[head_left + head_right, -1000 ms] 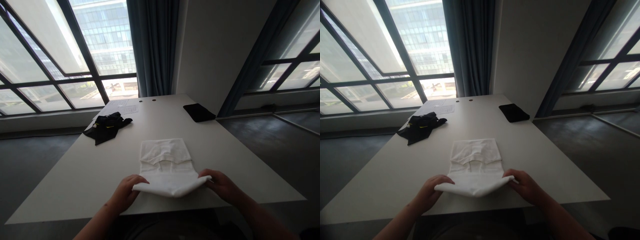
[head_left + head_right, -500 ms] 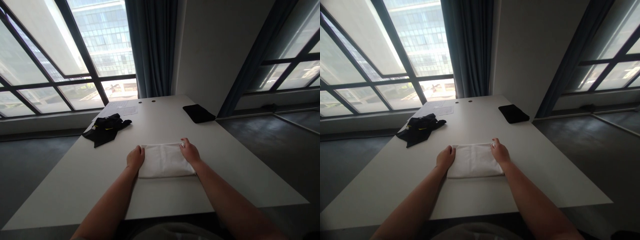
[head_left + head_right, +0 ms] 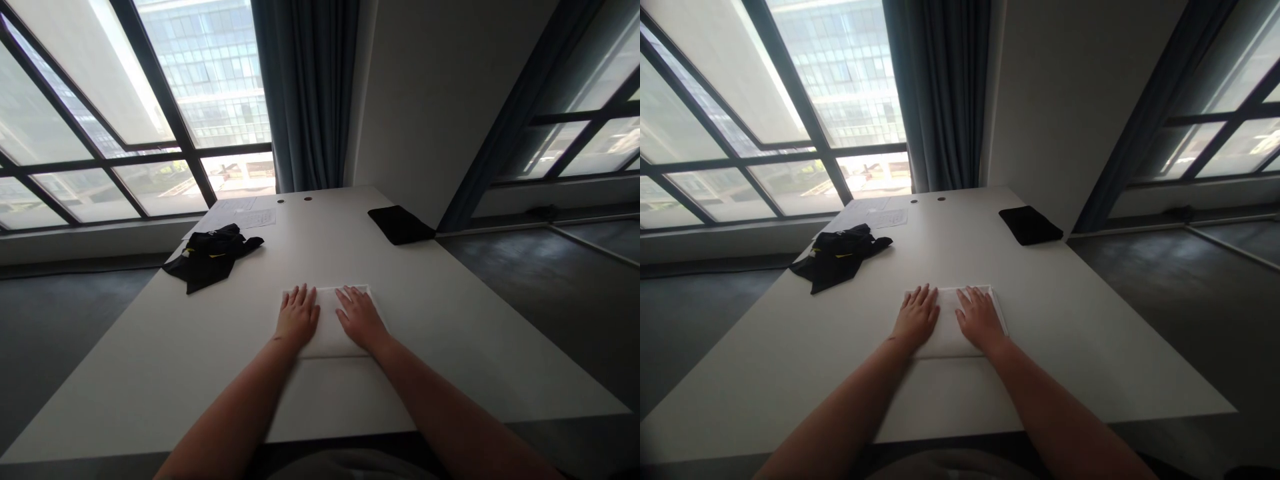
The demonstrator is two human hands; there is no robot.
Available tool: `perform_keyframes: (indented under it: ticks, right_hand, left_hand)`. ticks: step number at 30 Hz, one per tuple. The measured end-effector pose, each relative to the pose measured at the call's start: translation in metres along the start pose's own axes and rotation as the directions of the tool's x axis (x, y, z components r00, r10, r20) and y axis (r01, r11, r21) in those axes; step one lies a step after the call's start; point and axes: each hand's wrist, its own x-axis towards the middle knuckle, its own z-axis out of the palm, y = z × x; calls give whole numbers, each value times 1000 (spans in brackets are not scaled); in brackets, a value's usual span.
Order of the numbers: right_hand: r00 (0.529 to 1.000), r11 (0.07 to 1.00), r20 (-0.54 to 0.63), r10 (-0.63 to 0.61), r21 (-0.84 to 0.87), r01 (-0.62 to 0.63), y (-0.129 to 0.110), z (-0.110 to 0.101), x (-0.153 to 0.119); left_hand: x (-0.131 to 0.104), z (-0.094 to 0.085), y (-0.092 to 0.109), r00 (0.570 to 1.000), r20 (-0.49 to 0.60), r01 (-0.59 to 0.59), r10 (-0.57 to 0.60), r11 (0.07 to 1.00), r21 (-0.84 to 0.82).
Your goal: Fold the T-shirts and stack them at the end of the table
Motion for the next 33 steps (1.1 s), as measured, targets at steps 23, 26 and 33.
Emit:
perform_keyframes:
  ticks: [23,26,33]
  right_hand:
    - [969,956,65,238,161,-245,56,27,7]
    - [979,955,70,192,218,-203,38,28,6]
    - [996,962,31,79,261,-84,-6,38,4]
  left_hand:
    - [-2,-11,-54,990,14,143,-142,987,-80]
    - [-7,-19,-40,996,-46,71,-72,997,-23]
    - [-9,-17,-26,988,152,-2,7,999,-32]
